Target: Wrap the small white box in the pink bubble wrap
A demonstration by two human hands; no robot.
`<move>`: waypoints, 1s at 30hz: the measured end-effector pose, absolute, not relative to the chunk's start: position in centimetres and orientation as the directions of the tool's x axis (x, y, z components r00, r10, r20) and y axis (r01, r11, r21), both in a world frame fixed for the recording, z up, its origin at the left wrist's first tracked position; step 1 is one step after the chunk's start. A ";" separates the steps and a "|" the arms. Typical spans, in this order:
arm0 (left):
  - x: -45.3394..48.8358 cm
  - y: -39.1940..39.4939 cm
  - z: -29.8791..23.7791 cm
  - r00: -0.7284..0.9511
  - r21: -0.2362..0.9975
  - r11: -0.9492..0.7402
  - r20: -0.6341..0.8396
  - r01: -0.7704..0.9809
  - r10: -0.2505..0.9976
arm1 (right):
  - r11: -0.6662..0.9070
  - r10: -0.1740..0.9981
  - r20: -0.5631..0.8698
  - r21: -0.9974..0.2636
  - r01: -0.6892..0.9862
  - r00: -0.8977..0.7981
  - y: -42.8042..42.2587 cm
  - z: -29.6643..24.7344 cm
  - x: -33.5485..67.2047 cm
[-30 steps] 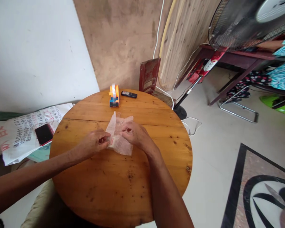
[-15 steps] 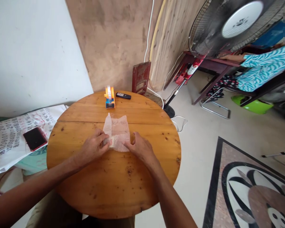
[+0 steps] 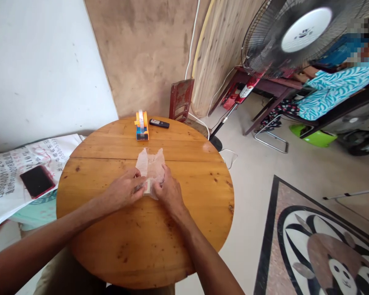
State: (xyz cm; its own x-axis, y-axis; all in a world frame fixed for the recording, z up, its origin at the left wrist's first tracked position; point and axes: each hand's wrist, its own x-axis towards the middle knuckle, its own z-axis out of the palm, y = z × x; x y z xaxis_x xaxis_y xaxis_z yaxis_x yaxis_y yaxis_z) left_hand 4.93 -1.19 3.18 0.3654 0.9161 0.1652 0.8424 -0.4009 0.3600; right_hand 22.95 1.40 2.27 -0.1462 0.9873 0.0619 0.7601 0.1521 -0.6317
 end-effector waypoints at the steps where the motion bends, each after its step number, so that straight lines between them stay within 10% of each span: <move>1: 5.0 -1.1 3.4 0.369 0.358 -0.396 0.144 0.845 0.918 | 0.164 0.986 0.076 -0.643 0.748 -0.150 1.4 2.4 22.7; 13: 5.0 -0.7 3.5 0.358 0.458 -0.349 0.071 0.817 0.931 | 0.071 0.979 -0.032 -0.874 0.481 -0.202 2.1 3.4 20.6; 22: 4.5 -1.5 2.0 0.171 0.856 -0.234 0.173 0.461 0.970 | 0.255 0.930 -0.003 -0.714 0.653 -0.367 -0.7 6.0 20.5; 30: 5.0 -1.3 1.5 0.134 0.811 -0.209 0.162 0.547 0.978 | 0.318 0.887 -0.076 -0.614 0.723 -0.455 -0.2 6.6 21.1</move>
State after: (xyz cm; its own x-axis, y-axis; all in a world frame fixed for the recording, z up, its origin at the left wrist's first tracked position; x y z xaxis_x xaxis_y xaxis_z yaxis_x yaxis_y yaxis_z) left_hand 5.01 -1.30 1.54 0.1338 0.9777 0.1616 0.5470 -0.2089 0.8106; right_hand 21.06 -0.20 6.64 -0.4549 0.8873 -0.0763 0.7228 0.3178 -0.6136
